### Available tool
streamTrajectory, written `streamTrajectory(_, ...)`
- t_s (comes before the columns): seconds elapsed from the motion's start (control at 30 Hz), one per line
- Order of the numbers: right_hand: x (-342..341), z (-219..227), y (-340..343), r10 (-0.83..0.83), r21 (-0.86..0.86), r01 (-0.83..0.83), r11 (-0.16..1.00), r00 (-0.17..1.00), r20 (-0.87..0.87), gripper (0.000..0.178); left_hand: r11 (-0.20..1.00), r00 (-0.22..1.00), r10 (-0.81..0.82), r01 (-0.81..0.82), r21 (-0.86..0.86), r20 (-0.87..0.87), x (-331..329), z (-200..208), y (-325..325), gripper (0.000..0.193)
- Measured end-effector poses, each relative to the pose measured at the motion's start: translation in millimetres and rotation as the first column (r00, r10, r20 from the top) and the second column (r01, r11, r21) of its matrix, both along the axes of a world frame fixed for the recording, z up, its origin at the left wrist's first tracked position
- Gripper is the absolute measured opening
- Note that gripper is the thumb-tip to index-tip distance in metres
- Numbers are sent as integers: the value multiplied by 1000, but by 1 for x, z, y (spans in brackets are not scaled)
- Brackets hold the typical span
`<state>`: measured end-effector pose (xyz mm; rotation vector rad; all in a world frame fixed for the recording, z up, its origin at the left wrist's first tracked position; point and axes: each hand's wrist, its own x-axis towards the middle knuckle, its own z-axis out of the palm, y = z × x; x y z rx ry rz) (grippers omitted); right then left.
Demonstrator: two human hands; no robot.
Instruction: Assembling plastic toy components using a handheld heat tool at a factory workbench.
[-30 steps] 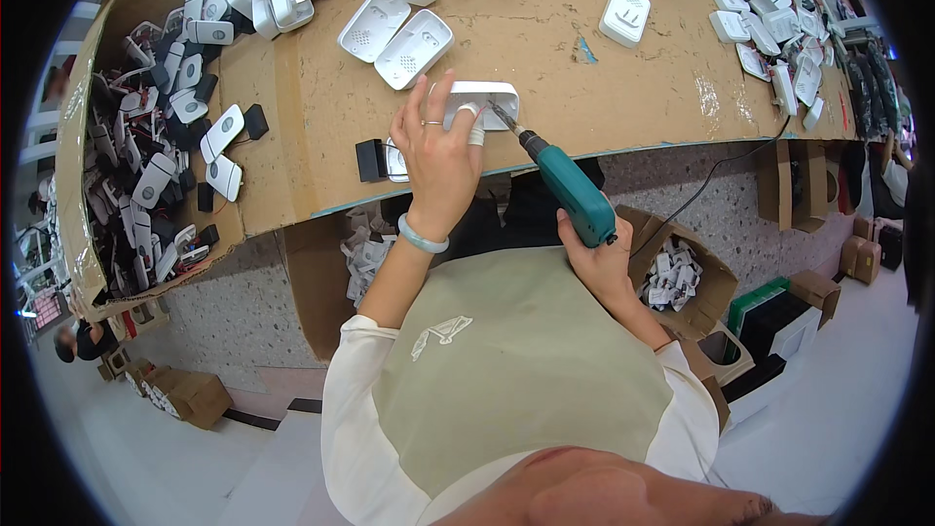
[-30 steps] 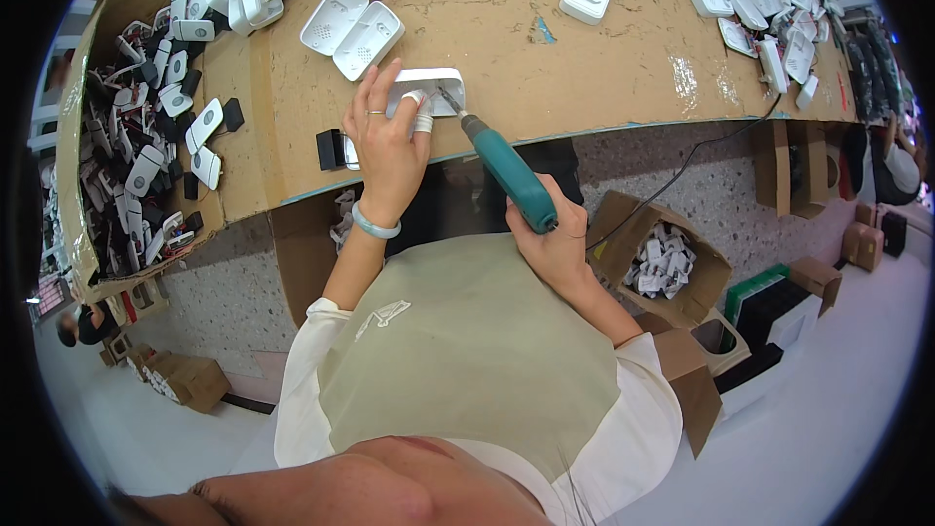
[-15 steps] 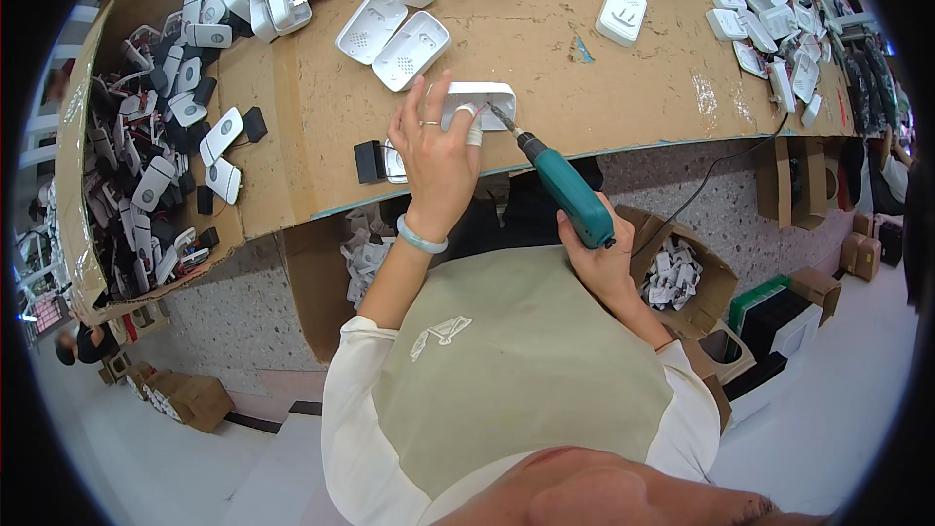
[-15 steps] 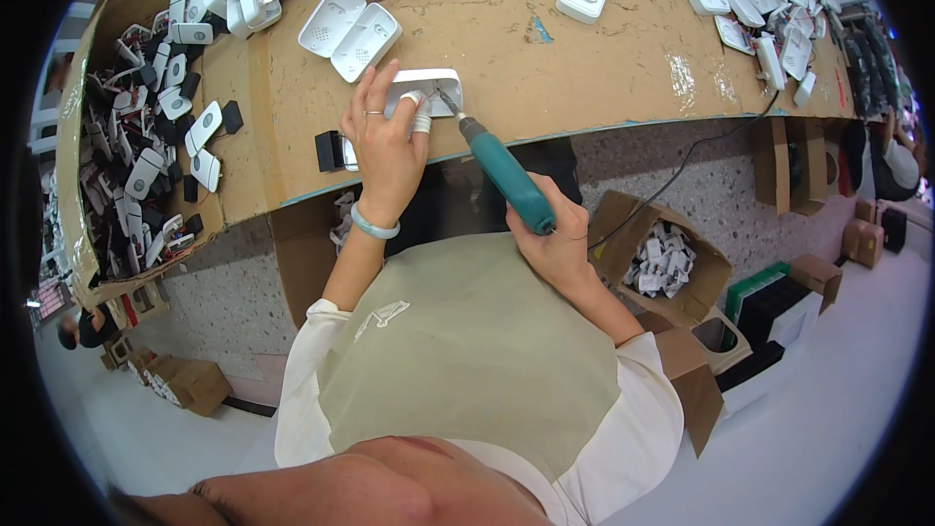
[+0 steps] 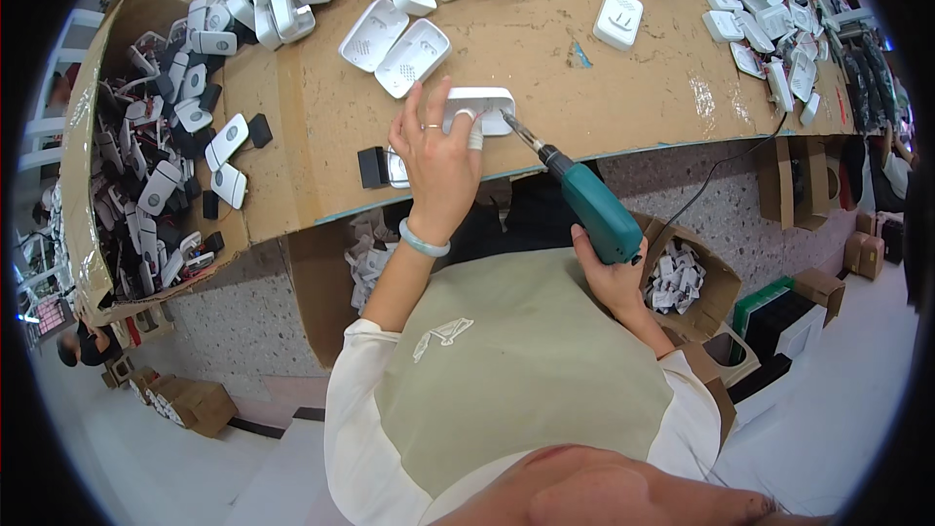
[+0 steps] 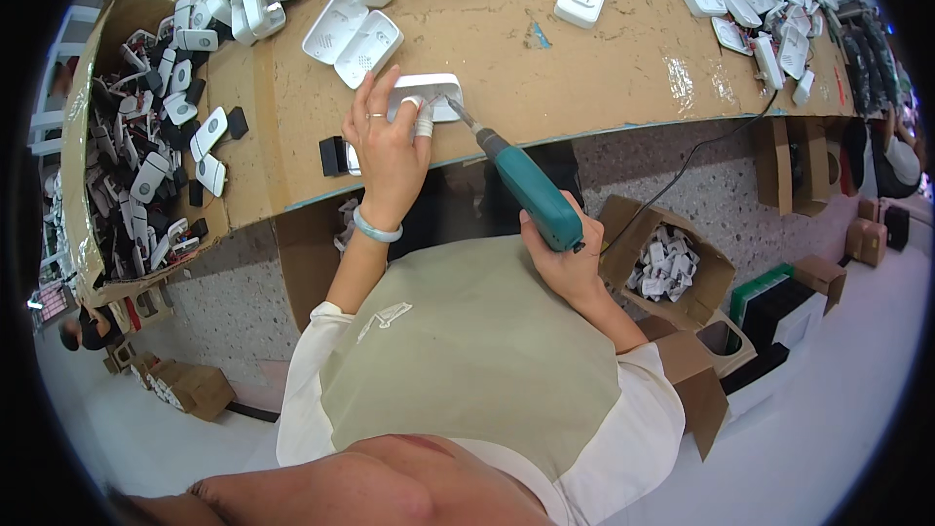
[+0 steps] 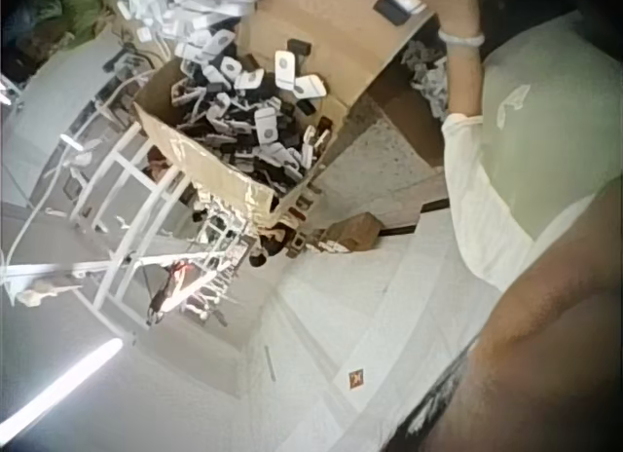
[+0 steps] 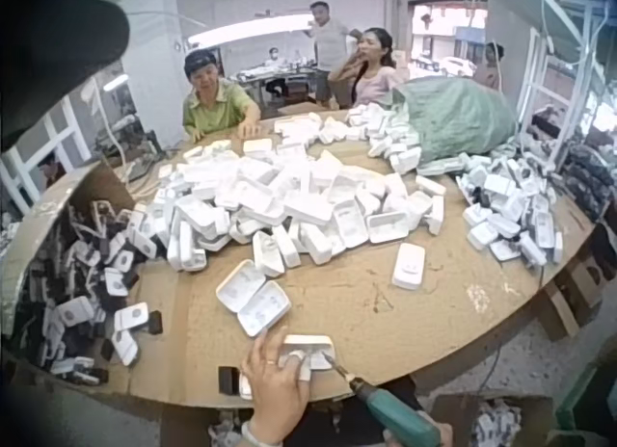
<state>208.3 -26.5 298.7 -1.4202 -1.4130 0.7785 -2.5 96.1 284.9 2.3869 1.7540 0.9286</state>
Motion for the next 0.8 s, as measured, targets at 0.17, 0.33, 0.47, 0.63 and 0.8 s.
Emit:
streamTrajectory(0.17,-1,-1,-3,-46,-10,46,999,999,-9,16,999,1000,-16,17,-42,24,2,4,-1,28)
streamTrajectory(0.33,-3,11,-6,-27,-31,27,999,999,-19,14,999,994,-22,17,48,106,-1,9,-12,19)
streamTrajectory(0.47,2,0,-14,-43,-25,42,999,998,-36,14,994,990,-41,27,102,135,-10,9,-24,14)
streamTrajectory(0.63,1,-1,-13,-54,-34,52,998,995,-83,14,988,981,-71,44,147,182,-12,9,-30,16)
streamTrajectory(0.8,2,-15,-18,-107,-15,106,994,990,-97,13,995,996,-48,41,87,77,-13,10,-30,19)
